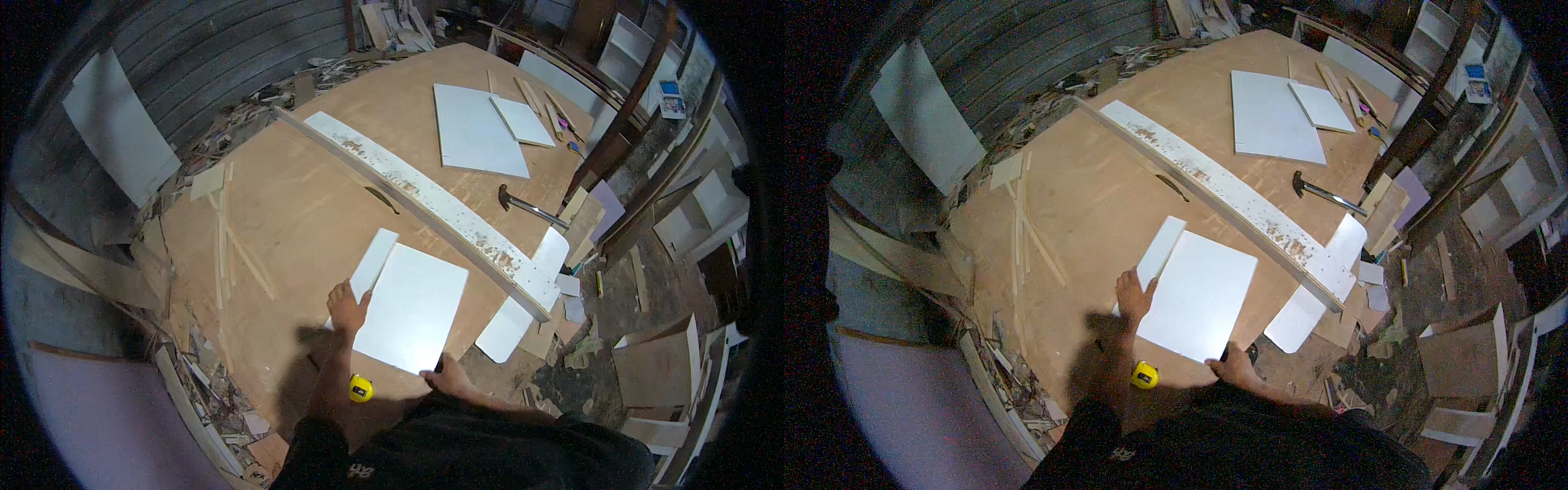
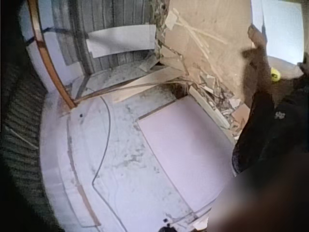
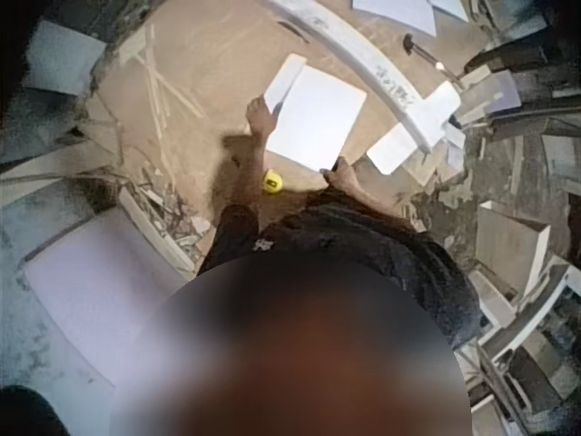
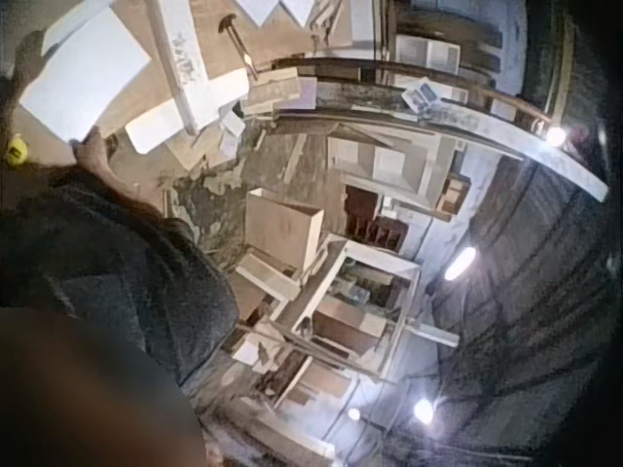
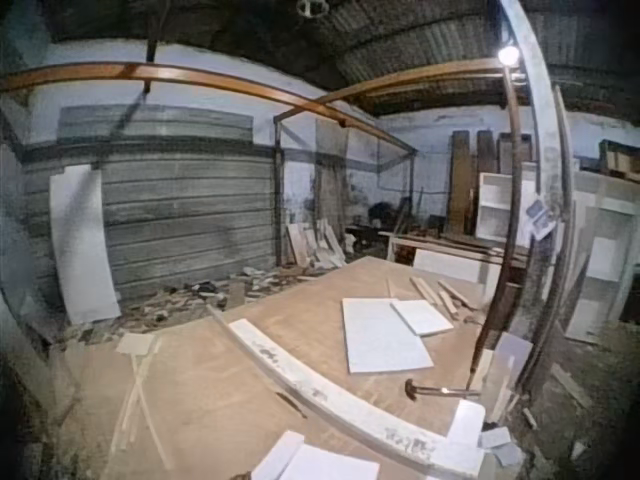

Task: The person repeatedly positions a white rectangular board on a workbench and uses a wooden stick to strike along a straight edge, breaking off small pieces. The person adjusts the board between strikes and continues the process across the clip.

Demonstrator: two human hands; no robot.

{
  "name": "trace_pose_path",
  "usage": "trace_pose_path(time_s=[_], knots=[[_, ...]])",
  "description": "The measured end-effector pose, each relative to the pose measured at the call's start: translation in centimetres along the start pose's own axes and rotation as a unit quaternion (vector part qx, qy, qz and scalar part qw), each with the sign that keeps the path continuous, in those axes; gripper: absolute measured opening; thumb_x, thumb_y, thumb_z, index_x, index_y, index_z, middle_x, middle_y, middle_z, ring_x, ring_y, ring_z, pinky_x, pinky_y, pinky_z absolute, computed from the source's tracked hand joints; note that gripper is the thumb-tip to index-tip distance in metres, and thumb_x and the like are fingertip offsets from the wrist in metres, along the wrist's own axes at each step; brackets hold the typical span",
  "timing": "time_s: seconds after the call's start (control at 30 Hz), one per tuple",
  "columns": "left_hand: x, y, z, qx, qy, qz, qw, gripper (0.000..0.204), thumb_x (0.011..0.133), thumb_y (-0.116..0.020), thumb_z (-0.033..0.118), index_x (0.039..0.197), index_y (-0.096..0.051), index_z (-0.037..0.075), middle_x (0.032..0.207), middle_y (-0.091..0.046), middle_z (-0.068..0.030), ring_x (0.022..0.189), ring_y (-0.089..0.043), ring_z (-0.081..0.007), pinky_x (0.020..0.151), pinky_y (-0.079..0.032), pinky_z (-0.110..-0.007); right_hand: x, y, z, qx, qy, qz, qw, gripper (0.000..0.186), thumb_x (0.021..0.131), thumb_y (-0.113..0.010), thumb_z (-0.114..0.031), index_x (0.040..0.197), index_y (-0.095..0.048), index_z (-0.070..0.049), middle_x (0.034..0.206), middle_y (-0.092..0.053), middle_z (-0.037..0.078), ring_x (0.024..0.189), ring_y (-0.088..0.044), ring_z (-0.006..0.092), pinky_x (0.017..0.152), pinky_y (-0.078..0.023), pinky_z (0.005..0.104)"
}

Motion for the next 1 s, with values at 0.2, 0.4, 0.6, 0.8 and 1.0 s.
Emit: trace_pose_path(time_s=[0.2, 0.4, 0.6, 0.8, 1.0], knots=[[1.6, -3.3, 5.6, 0.013, -0.121, -0.016, 0.992, 0.074, 0.094, -0.069, 0.053, 0.141, -0.052, -0.001, 0.133, -0.057, -0.0211, 0.124, -0.053, -0.0385, 0.103, -0.043, -0.053, -1.8, -0.2, 2.7, -0.066, 0.003, -0.083, 0.994, 0.062, 0.087, -0.079, -0.055, 0.106, -0.071, 0.003, 0.098, -0.076, 0.021, 0.096, -0.074, 0.0378, 0.087, -0.057, 0.0476], [4.6, -3.6, 6.0, 0.058, -0.078, -0.014, 0.995, 0.074, 0.097, -0.064, 0.054, 0.148, -0.052, 0.002, 0.135, -0.057, -0.0182, 0.126, -0.052, -0.035, 0.105, -0.041, -0.053, 0.8, 0.9, 2.9, 0.017, 0.038, -0.023, 0.999, 0.047, 0.093, -0.078, -0.045, 0.082, -0.072, 0.0, 0.075, -0.074, 0.012, 0.072, -0.072, 0.0217, 0.068, -0.057, 0.0374], [5.8, -2.9, 5.6, 0.01, 0.018, 0.039, 0.999, 0.063, 0.097, -0.067, 0.046, 0.144, -0.058, 0.007, 0.137, -0.056, -0.0173, 0.13, -0.049, -0.0364, 0.11, -0.037, -0.053, 5.2, 1.7, 1.9, 0.095, 0.039, 0.014, 0.995, 0.047, 0.098, -0.074, -0.04, 0.075, -0.067, 0.0, 0.066, -0.07, 0.007, 0.057, -0.066, 0.015, 0.056, -0.054, 0.0341], [4.4, -2.9, 4.6, 0.023, 0.026, 0.059, 0.998, 0.061, 0.098, -0.065, 0.045, 0.148, -0.055, 0.01, 0.141, -0.056, -0.0183, 0.136, -0.048, -0.0338, 0.116, -0.031, -0.054, 6.6, 2.1, 1.4, 0.101, 0.001, -0.019, 0.995, 0.046, 0.101, -0.071, -0.038, 0.074, -0.062, -0.001, 0.068, -0.07, 0.009, 0.058, -0.066, 0.0155, 0.053, -0.053, 0.0336], [5.0, -4.0, 4.8, 0.079, -0.019, 0.048, 0.996, 0.062, 0.103, -0.057, 0.037, 0.149, -0.048, -0.004, 0.148, -0.053, -0.0187, 0.143, -0.043, -0.0344, 0.121, -0.028, -0.053, 7.9, 1.5, 1.6, 0.117, 0.03, -0.018, 0.993, 0.044, 0.102, -0.07, -0.034, 0.075, -0.064, 0.001, 0.069, -0.07, 0.01, 0.058, -0.066, 0.0152, 0.053, -0.054, 0.0337]])
Point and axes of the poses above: each hand's wrist, its own x-axis towards the middle knuckle, its own y-axis out of the back of the hand, z = x × y, the point moved 3 cm from there along x, towards the middle knuckle
